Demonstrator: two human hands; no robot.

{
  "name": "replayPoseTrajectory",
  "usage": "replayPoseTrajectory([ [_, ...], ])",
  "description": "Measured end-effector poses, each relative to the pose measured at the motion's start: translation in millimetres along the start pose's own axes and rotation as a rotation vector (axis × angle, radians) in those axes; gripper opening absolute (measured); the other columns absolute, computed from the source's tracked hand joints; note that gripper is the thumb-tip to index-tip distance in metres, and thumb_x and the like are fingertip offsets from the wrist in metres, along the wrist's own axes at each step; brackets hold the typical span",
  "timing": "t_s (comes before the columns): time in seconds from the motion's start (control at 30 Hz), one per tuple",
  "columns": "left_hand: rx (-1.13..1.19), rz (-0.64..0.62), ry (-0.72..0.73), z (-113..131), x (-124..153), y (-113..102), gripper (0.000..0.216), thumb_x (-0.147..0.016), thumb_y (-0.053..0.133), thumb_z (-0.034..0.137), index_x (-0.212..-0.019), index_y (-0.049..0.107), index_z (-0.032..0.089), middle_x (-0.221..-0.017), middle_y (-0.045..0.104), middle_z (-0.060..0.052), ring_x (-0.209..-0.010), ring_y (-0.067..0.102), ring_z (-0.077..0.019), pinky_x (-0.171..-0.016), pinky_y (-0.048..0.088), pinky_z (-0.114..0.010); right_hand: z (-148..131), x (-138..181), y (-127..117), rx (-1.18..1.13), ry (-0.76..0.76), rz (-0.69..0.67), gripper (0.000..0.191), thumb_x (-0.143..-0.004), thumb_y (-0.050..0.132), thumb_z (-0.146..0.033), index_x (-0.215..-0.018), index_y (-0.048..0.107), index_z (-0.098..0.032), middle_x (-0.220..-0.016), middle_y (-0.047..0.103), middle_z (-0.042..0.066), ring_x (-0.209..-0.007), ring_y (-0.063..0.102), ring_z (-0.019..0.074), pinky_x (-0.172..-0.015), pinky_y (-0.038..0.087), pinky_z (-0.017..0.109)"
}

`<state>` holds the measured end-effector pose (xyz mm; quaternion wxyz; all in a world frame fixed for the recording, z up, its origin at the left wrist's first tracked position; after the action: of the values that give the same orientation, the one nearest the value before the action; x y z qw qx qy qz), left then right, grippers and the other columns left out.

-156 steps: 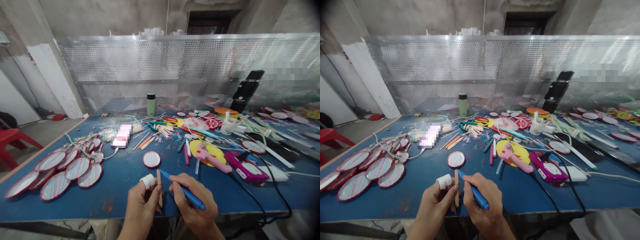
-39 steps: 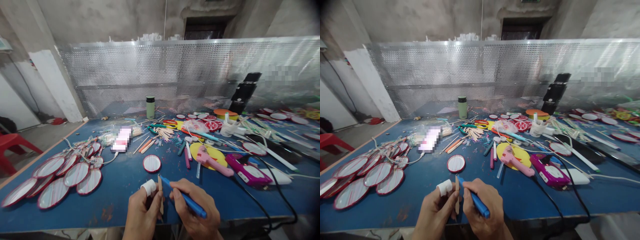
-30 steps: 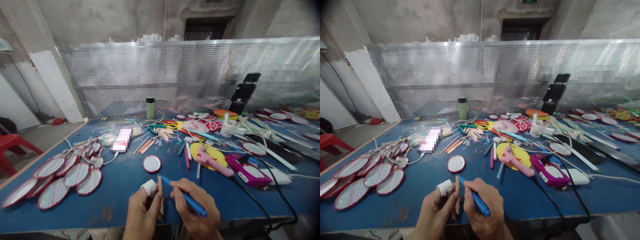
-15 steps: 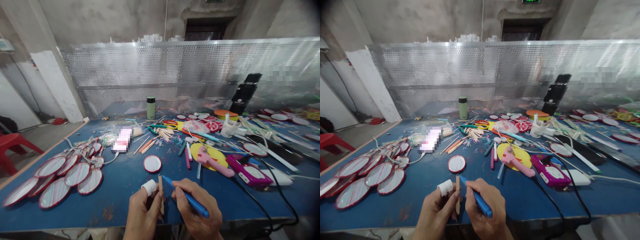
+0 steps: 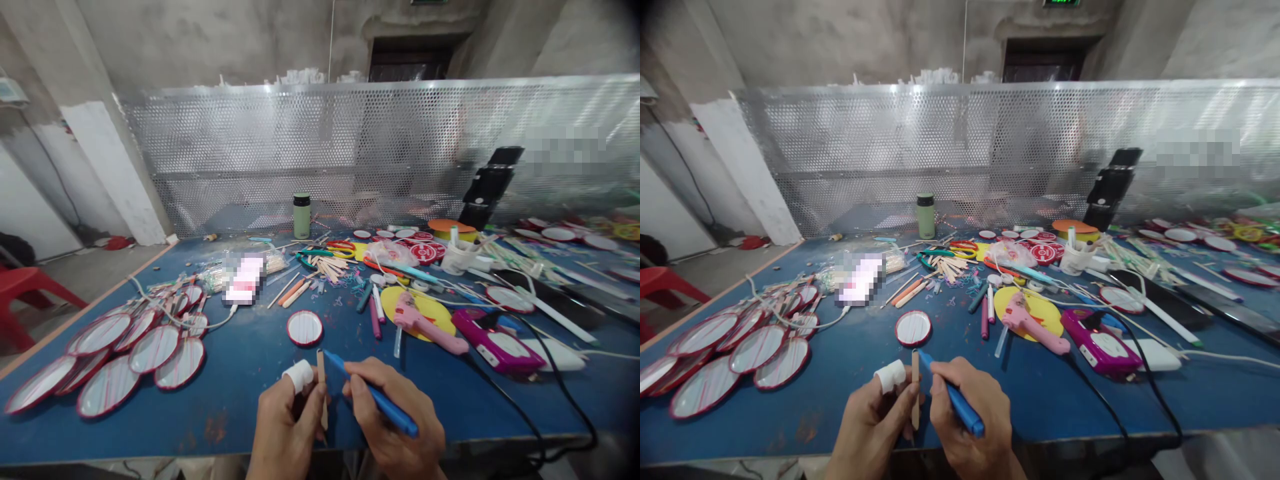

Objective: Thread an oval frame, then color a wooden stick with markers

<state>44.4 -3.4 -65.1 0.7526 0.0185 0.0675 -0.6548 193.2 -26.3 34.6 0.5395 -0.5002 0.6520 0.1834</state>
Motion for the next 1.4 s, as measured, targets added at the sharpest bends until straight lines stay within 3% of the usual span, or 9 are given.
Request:
replayPoseTrajectory([
  [0.17, -0.022, -0.093, 0.008, -4.1, -1.0, 5.6, 0.031, -0.092, 0.055, 0.043, -0.083, 0.066, 0.015, -0.061, 0.055, 0.001, -0.05, 0.051, -0.0108, -0.049, 0.043, -0.018, -1.4, 1.0, -0.8, -0.004, -0.025, 0.011, 0.012, -0.088, 0.058, -0.012, -0.09, 0.068, -0.018, -0.069, 0.074, 0.004, -0.067, 0.075, 0.0175, -0.062, 0.057, 0.023],
  [0.43, -0.017, -0.07, -0.004, -0.1, -1.1, 4.3, 0.029, -0.089, 0.059, 0.042, -0.08, 0.066, 0.016, -0.06, 0.057, 0.0, -0.05, 0.052, -0.0113, -0.049, 0.044, -0.018, 0.4, 0.1, 0.5, -0.019, 0.01, -0.002, 0.012, -0.087, 0.059, -0.012, -0.089, 0.069, -0.019, -0.07, 0.074, 0.003, -0.066, 0.074, 0.0163, -0.061, 0.057, 0.021],
  [0.6, 0.023, 0.021, -0.006, 2.4, 0.2, -2.0, 0.031, -0.086, 0.063, 0.045, -0.075, 0.066, 0.016, -0.057, 0.055, 0.001, -0.047, 0.05, -0.0105, -0.047, 0.041, -0.018, -0.5, 0.7, 0.0, -0.03, -0.005, 0.008, 0.013, -0.086, 0.059, -0.011, -0.09, 0.069, -0.018, -0.07, 0.075, 0.004, -0.068, 0.075, 0.0174, -0.061, 0.058, 0.022],
  [0.77, -0.028, -0.059, -0.015, -0.3, -0.6, 3.8, 0.032, -0.089, 0.059, 0.045, -0.079, 0.065, 0.015, -0.059, 0.056, 0.001, -0.049, 0.052, -0.0113, -0.049, 0.043, -0.019, -2.3, 0.4, 0.8, -0.023, -0.02, -0.01, 0.012, -0.088, 0.058, -0.012, -0.091, 0.069, -0.018, -0.071, 0.075, 0.004, -0.068, 0.075, 0.0173, -0.063, 0.058, 0.022],
  [1.4, 0.025, -0.056, -0.026, -3.3, -1.7, 2.2, 0.034, -0.087, 0.061, 0.048, -0.085, 0.07, 0.015, -0.061, 0.058, 0.0, -0.05, 0.052, -0.0112, -0.049, 0.044, -0.019, -3.0, -0.2, -2.4, -0.027, -0.021, 0.021, 0.014, -0.085, 0.059, -0.01, -0.09, 0.069, -0.019, -0.07, 0.074, 0.003, -0.067, 0.075, 0.0173, -0.062, 0.058, 0.022],
])
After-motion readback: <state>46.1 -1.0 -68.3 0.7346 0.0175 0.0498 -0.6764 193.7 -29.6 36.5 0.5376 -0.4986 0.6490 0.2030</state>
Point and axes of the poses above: each hand's wrist, its own x-axis away from the middle knuckle, its own y-axis out of the palm, z = x × y, the point moved 10 cm from there along -x, towards the middle knuckle
